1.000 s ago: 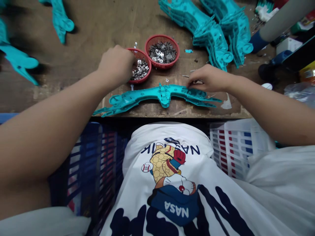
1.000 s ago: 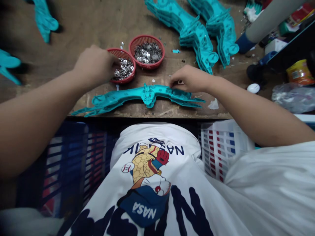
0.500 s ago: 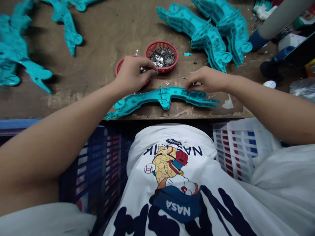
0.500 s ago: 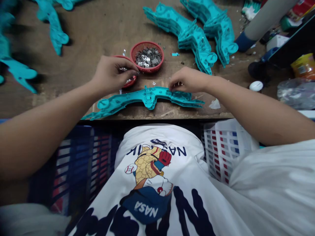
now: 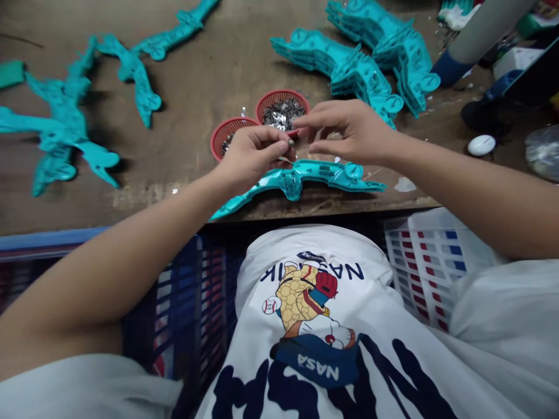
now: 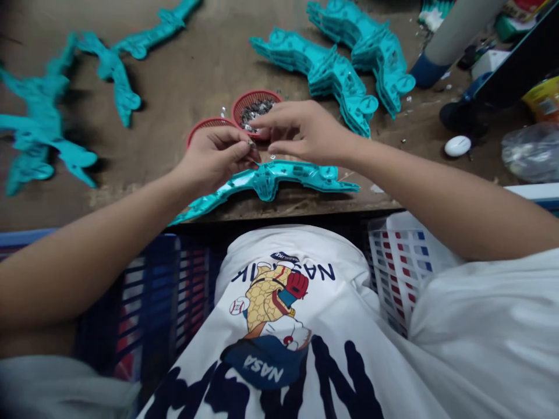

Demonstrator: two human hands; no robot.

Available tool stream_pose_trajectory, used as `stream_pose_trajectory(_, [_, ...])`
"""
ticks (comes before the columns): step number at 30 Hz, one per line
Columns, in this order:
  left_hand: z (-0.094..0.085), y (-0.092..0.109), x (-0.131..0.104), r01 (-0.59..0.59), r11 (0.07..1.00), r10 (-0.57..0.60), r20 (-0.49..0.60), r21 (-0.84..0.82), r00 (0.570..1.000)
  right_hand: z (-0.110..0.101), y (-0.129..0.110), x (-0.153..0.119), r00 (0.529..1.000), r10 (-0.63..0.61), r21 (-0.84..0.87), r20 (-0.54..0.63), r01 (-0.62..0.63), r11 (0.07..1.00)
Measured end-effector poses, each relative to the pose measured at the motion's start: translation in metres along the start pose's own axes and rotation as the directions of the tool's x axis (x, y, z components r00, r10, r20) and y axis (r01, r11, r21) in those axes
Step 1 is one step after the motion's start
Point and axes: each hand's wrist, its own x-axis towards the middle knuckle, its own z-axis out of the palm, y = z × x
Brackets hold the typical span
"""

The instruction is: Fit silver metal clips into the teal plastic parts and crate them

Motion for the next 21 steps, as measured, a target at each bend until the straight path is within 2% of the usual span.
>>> stream_pose_trajectory(2, [0.008,0.005,-0.004,0.027,0.996,-0.026,0.018,-0.081,0.999,0.015,-0.012,0.003,0.997,-0.035,0.041,-0.067,0.038,0.998])
stream_pose_trajectory(5, [0.016,0.013,-0.008,0.062,0.990,-0.057,0.046,-0.127,0.997,0.028,-0.015,0.004,0.986,-0.088,0.063,-0.141,0.097,0.993])
stream_pose_trajectory(7, [0.020,0.018,-0.008,0.078,0.988,-0.072,0.051,-0.133,0.996,0.030,-0.011,0.004,0.977,-0.107,0.059,-0.182,0.120,0.991])
stream_pose_trajectory(10, [0.026,0.024,-0.006,0.107,0.984,-0.106,0.016,-0.145,0.994,0.027,-0.009,0.004,0.977,-0.076,0.009,-0.201,0.080,0.997])
stream_pose_trajectory(14, [0.035,0.025,-0.001,0.148,0.975,-0.162,-0.073,-0.167,0.984,0.022,-0.018,0.004,0.983,-0.016,-0.138,-0.182,-0.009,0.990])
stream_pose_trajectory(17, [0.040,0.021,0.002,0.159,0.976,-0.181,-0.151,-0.147,0.972,0.022,-0.025,0.004,0.995,0.038,-0.269,-0.094,-0.062,0.961])
stream_pose_trajectory(21, [0.047,0.018,0.003,0.201,0.975,-0.217,-0.206,-0.093,0.954,0.026,-0.022,0.002,0.999,0.047,-0.404,-0.003,-0.044,0.914])
